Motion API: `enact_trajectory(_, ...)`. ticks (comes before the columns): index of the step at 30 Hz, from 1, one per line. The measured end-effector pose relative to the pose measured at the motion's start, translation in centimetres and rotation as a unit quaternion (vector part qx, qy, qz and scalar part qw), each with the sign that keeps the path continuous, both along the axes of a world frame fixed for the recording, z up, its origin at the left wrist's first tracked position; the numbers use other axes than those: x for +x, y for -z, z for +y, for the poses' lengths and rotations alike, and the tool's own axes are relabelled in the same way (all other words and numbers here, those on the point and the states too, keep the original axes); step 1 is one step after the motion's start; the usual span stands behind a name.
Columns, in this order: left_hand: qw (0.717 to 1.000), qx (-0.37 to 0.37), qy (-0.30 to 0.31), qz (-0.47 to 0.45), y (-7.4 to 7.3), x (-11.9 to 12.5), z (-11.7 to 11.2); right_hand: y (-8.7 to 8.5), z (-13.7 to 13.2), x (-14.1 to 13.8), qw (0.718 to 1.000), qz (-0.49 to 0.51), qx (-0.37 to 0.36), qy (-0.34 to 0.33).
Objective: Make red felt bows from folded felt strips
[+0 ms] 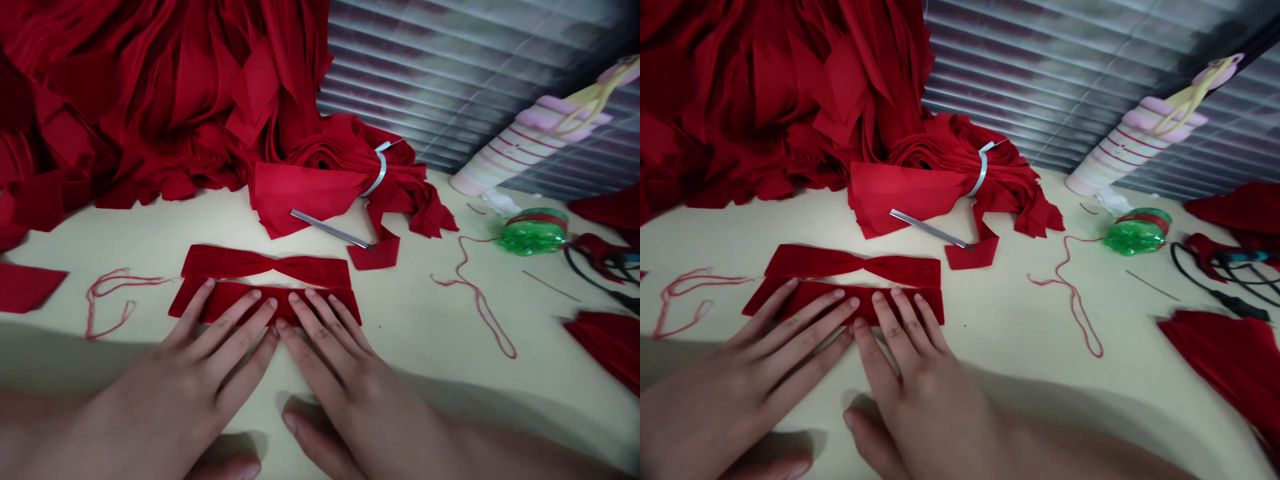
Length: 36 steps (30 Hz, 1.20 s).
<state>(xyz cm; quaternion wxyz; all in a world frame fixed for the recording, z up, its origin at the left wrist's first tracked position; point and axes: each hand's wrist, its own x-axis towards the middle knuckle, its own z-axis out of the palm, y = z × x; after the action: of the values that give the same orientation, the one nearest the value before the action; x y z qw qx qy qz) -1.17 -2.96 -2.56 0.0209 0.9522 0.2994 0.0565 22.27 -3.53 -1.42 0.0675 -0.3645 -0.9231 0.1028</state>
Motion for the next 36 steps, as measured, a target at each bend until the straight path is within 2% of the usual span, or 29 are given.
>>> enact_trajectory(36, 1.0, -0.013, -0.013, -0.005, 0.24, 0.12, -0.05, 0.0, -0.04, 0.06, 1.0, -0.003, 0.003, -0.005)
